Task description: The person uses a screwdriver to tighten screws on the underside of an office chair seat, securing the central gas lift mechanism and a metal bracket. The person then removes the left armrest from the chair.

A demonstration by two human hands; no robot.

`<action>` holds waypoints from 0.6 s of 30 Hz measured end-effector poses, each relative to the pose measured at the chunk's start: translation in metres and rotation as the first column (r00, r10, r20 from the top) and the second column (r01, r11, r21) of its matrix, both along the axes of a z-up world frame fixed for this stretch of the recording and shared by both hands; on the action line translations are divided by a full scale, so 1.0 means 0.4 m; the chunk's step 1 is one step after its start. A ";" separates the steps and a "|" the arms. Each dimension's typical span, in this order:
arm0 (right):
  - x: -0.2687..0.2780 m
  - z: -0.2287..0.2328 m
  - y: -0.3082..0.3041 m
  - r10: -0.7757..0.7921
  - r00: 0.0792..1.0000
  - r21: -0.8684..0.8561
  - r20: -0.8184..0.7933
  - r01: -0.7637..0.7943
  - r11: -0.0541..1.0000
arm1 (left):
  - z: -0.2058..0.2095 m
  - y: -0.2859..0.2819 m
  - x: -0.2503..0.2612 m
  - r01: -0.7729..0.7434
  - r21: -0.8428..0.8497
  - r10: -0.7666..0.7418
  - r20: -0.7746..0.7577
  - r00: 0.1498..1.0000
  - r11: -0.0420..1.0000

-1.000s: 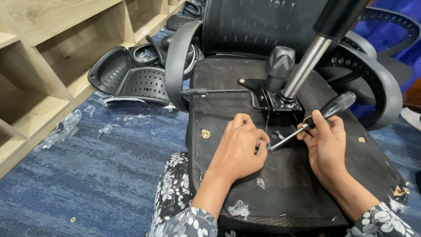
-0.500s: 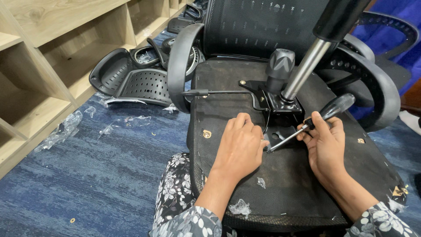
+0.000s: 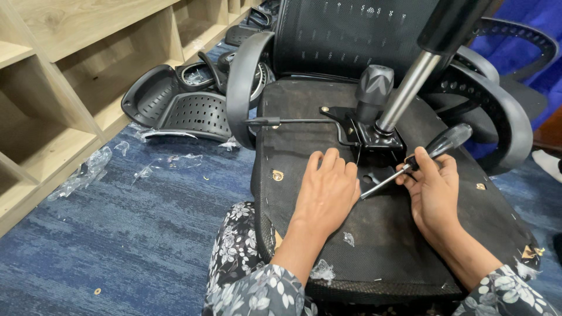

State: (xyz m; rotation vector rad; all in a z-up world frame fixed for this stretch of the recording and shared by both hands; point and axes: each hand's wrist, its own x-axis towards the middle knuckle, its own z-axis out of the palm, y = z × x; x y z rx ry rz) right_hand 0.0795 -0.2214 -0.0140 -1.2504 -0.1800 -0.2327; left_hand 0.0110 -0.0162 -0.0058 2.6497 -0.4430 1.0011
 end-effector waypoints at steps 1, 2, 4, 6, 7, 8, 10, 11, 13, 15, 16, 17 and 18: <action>-0.001 0.001 0.001 0.001 1.000 0.001 0.002 -0.001 1.000 | -0.002 -0.001 0.003 -0.001 -0.006 0.001 0.012 1.000 1.000; -0.001 0.003 0.002 0.003 1.000 0.003 0.003 -0.003 1.000 | -0.003 -0.003 0.007 -0.002 -0.012 0.003 0.023 1.000 1.000; -0.002 0.004 0.004 0.004 1.000 0.004 0.006 -0.004 1.000 | -0.009 -0.004 0.014 -0.006 -0.010 0.006 0.026 1.000 1.000; -0.002 0.005 0.005 -0.001 1.000 0.005 0.011 0.000 1.000 | -0.016 -0.005 0.024 -0.006 0.006 0.006 0.014 1.000 1.000; -0.002 0.005 0.004 -0.005 1.000 0.001 0.004 0.005 1.000 | -0.021 -0.005 0.027 0.002 -0.006 -0.001 0.021 1.000 1.000; -0.002 0.005 0.003 -0.010 1.000 -0.003 -0.003 0.010 1.000 | -0.027 -0.005 0.029 0.009 -0.018 -0.009 0.028 1.000 1.000; -0.002 0.005 0.002 -0.015 1.000 -0.007 -0.007 0.015 1.000 | -0.037 -0.005 0.034 0.027 -0.044 -0.025 0.042 0.999 0.999; -0.001 0.004 0.003 -0.014 1.000 -0.008 -0.004 0.014 1.000 | -0.042 -0.005 0.036 0.035 -0.059 -0.033 0.049 0.998 0.998; -0.001 0.003 0.004 -0.013 1.000 -0.009 0.003 0.013 1.000 | -0.048 -0.002 0.040 0.072 -0.103 -0.065 0.073 0.995 0.992; -0.001 0.002 0.003 -0.013 1.000 -0.012 0.011 0.013 1.000 | -0.048 0.005 0.043 0.130 -0.159 -0.114 0.106 0.988 0.979; 0.000 0.002 0.001 -0.011 1.000 -0.014 0.012 0.011 1.000 | -0.046 0.010 0.043 0.159 -0.192 -0.144 0.088 0.986 0.968; 0.001 0.001 0.000 -0.009 1.000 -0.015 0.012 0.010 1.000 | -0.044 0.019 0.040 0.186 -0.225 -0.175 0.071 0.982 0.956; 0.002 0.000 -0.002 -0.008 1.000 -0.017 0.012 0.008 1.000 | -0.040 0.025 0.036 0.213 -0.258 -0.206 0.054 0.977 0.942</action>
